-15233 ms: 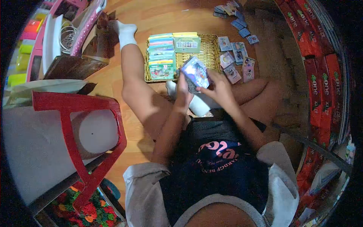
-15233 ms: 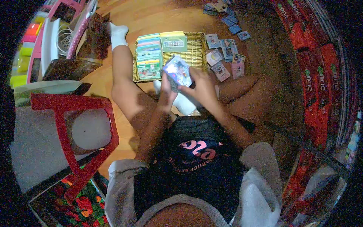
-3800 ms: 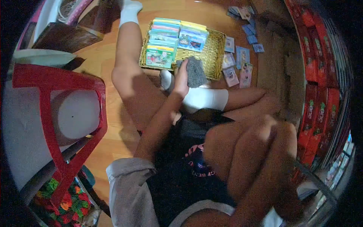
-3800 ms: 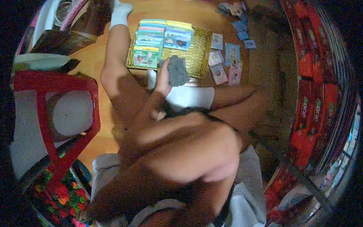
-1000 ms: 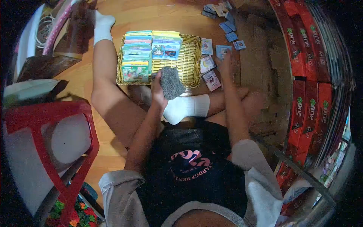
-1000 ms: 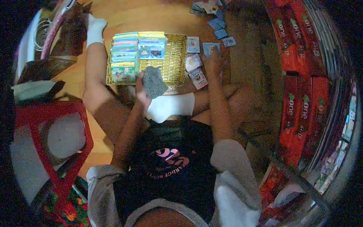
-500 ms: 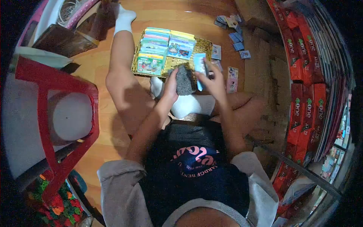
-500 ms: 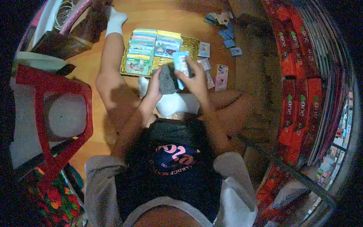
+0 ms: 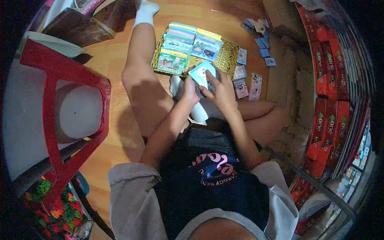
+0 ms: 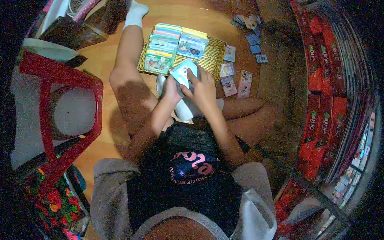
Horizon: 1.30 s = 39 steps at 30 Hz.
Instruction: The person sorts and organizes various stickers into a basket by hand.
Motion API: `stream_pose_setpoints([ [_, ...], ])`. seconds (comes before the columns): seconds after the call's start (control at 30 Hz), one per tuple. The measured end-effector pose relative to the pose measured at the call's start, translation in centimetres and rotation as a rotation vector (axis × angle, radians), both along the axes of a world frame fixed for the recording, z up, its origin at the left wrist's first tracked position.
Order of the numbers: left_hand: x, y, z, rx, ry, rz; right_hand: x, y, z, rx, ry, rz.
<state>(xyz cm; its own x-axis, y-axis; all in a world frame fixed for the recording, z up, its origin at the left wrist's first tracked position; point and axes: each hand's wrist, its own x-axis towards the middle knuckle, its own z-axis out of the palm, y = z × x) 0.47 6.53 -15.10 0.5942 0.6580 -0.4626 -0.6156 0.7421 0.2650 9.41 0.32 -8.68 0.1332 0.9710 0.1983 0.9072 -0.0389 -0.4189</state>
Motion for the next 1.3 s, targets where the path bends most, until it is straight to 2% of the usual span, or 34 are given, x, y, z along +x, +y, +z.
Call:
stream_pose_setpoints([
  [0.07,-0.2,0.8,0.0,0.046,0.001,0.058,-0.1,-0.7,0.4,0.001,0.003,0.006],
  [0.13,-0.4,1.4,0.2,-0.017,-0.049,0.247,0.0,-1.4,0.5,0.003,0.03,-0.004],
  [0.2,-0.6,2.3,0.2,-0.053,-0.04,0.291,0.5,-1.9,0.4,0.007,0.058,-0.013],
  [0.27,-0.6,2.6,0.1,0.058,-0.006,0.317,1.1,-2.2,0.3,0.029,0.173,-0.112],
  [0.33,-0.3,2.1,1.1,0.06,-0.003,0.295,1.1,-1.9,1.2,0.04,0.191,-0.137],
  [0.4,0.2,1.2,1.9,0.043,-0.062,0.149,0.6,-1.4,2.1,0.064,0.195,-0.15],
  [0.47,0.6,0.5,1.1,0.066,-0.005,0.014,-0.1,-1.0,1.8,0.045,0.178,-0.092],
  [0.53,0.9,0.3,0.8,0.078,0.071,-0.041,-0.1,-0.5,0.6,0.046,0.057,-0.053],
  [0.6,0.7,0.2,1.2,0.045,-0.139,0.057,0.5,-0.2,0.0,0.048,0.078,-0.15],
  [0.67,0.5,0.8,1.1,0.075,-0.139,0.112,1.8,0.0,-0.5,0.036,0.044,-0.245],
  [0.77,0.2,1.2,1.6,0.084,-0.125,0.105,3.3,0.2,-1.1,0.09,0.1,-0.237],
  [0.87,0.9,1.0,1.1,0.135,-0.125,0.007,3.4,0.1,-0.9,0.161,0.197,-0.28],
  [0.93,1.4,0.7,0.6,0.211,0.059,-0.044,3.4,0.0,-0.9,0.193,0.231,-0.23],
  [0.97,1.5,0.4,0.4,0.176,0.243,-0.086,3.3,-0.1,-0.9,0.191,0.232,-0.228],
  [1.07,1.3,0.3,-0.5,0.163,0.277,-0.183,3.7,-0.3,-1.1,0.21,0.271,-0.266],
  [1.13,1.5,0.2,-0.3,0.138,0.298,-0.201,4.1,-0.4,-0.9,0.143,0.428,-0.319],
  [1.2,1.7,0.1,-0.2,0.148,0.222,-0.091,4.1,-0.4,-0.3,0.21,0.459,-0.313],
  [1.3,1.8,0.2,-0.4,0.089,0.155,-0.076,3.8,-0.3,1.3,0.161,0.598,-0.354],
])
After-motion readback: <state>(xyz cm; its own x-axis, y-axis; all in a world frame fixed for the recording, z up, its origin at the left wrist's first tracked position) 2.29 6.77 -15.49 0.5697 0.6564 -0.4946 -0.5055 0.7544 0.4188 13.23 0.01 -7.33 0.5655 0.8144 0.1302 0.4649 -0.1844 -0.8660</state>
